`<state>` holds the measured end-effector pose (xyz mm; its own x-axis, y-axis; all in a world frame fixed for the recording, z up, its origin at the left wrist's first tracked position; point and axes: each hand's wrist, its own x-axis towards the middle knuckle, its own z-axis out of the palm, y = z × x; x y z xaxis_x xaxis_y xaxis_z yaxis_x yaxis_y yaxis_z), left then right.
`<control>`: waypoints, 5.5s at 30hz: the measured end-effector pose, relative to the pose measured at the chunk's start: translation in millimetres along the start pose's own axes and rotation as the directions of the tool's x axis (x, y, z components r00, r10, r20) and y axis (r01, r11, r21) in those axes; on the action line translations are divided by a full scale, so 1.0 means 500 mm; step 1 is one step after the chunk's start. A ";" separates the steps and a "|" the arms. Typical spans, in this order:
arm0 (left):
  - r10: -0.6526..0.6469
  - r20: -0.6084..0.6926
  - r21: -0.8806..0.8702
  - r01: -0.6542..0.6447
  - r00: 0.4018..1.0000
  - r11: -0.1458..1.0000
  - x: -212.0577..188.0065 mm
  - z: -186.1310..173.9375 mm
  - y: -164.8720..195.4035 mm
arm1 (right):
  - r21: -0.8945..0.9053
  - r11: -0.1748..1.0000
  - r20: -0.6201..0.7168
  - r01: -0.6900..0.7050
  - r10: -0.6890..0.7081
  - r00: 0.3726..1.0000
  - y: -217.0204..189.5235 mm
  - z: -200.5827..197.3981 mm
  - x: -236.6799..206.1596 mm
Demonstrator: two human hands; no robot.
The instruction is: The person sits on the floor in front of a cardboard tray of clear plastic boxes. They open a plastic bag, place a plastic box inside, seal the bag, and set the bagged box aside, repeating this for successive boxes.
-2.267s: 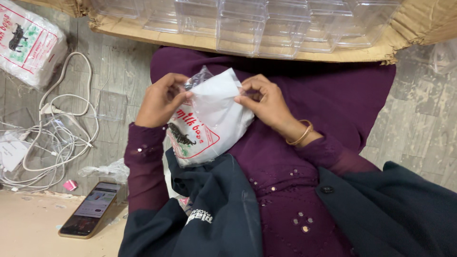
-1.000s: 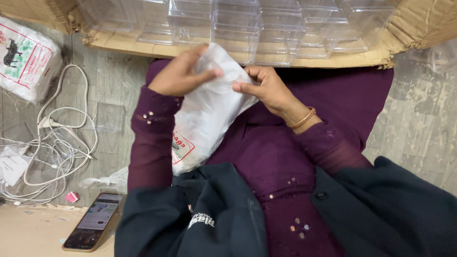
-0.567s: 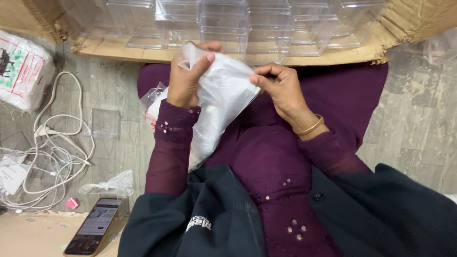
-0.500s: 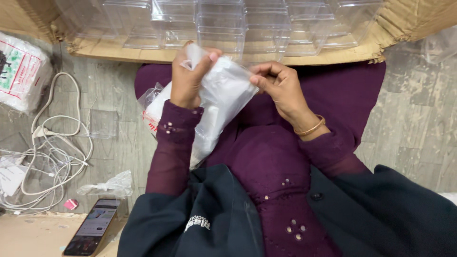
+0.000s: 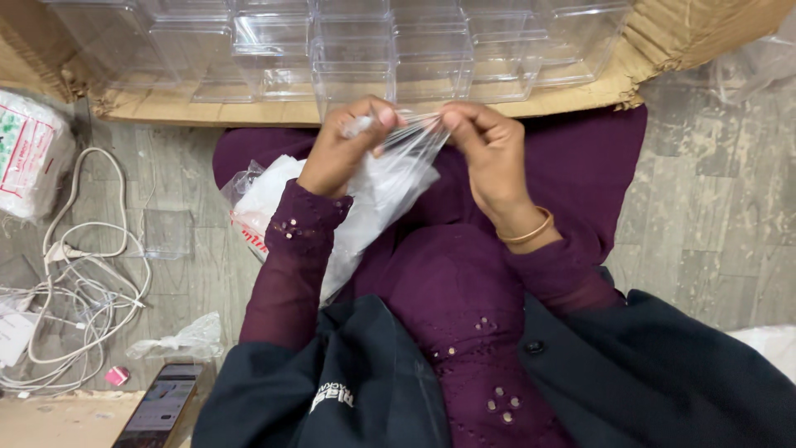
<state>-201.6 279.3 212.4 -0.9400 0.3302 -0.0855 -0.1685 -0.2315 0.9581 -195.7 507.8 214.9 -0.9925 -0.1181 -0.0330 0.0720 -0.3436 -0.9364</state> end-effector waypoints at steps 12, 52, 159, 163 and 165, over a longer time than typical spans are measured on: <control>0.209 -0.004 0.401 -0.190 0.978 0.896 0.048 -0.030 0.027 | 0.517 0.847 0.231 -0.123 0.000 0.973 -0.067 -0.084 0.057; -0.059 0.165 0.884 -0.121 0.985 0.451 -0.016 0.060 0.203 | 0.403 0.915 -0.142 -0.013 0.077 0.987 -0.039 -0.519 -0.096; 0.194 -0.311 0.531 0.001 0.930 0.847 0.068 0.093 -0.096 | -0.030 0.957 0.177 -0.289 0.290 0.941 0.021 -0.199 0.063; 0.265 -0.091 0.540 -0.176 0.960 0.823 0.122 0.150 -0.081 | 0.011 0.956 0.613 -0.292 0.224 0.758 -0.026 -0.193 0.003; 0.244 -0.031 0.536 -0.190 0.969 0.823 0.147 0.180 -0.089 | -0.079 0.956 0.523 -0.281 0.280 0.805 -0.040 -0.209 -0.035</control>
<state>-236.4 396.1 187.8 -0.9614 0.2350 0.1428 0.1992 0.2371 0.9509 -190.4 614.2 197.5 -0.7271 -0.6783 -0.1063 0.3401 -0.2214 -0.9140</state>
